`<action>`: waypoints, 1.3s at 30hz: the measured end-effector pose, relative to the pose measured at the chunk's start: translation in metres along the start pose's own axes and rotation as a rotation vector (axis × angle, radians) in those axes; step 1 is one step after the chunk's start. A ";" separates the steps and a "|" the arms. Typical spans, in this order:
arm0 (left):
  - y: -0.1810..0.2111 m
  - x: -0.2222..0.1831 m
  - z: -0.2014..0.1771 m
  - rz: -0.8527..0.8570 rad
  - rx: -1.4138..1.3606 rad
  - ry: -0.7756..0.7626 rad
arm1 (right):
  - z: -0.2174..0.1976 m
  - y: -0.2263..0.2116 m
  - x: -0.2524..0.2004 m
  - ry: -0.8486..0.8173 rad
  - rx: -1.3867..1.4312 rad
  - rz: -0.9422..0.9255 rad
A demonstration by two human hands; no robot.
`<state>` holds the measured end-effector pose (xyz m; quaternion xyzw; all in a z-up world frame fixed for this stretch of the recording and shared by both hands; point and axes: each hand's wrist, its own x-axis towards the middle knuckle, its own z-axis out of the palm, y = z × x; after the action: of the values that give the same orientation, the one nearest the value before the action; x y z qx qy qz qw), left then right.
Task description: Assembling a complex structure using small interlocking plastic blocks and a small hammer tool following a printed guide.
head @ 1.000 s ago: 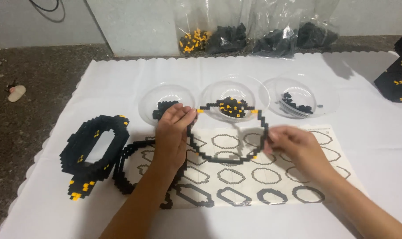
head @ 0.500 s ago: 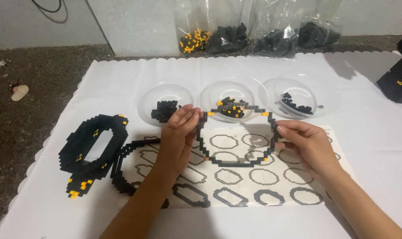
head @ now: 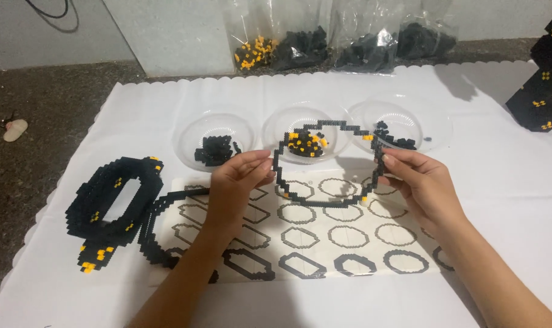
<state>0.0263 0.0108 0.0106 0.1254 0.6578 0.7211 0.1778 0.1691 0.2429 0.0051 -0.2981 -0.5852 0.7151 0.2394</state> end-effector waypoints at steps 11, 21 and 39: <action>-0.008 0.003 -0.002 0.005 -0.013 -0.022 | -0.001 0.004 0.003 0.007 -0.006 -0.002; -0.013 0.004 -0.001 0.081 0.071 -0.025 | -0.005 0.009 0.008 -0.001 -0.019 -0.021; -0.023 0.007 -0.003 0.289 0.136 -0.051 | -0.005 0.011 0.008 -0.030 -0.027 -0.016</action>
<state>0.0210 0.0129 -0.0126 0.2489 0.6754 0.6896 0.0801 0.1669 0.2502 -0.0074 -0.2858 -0.6009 0.7094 0.2323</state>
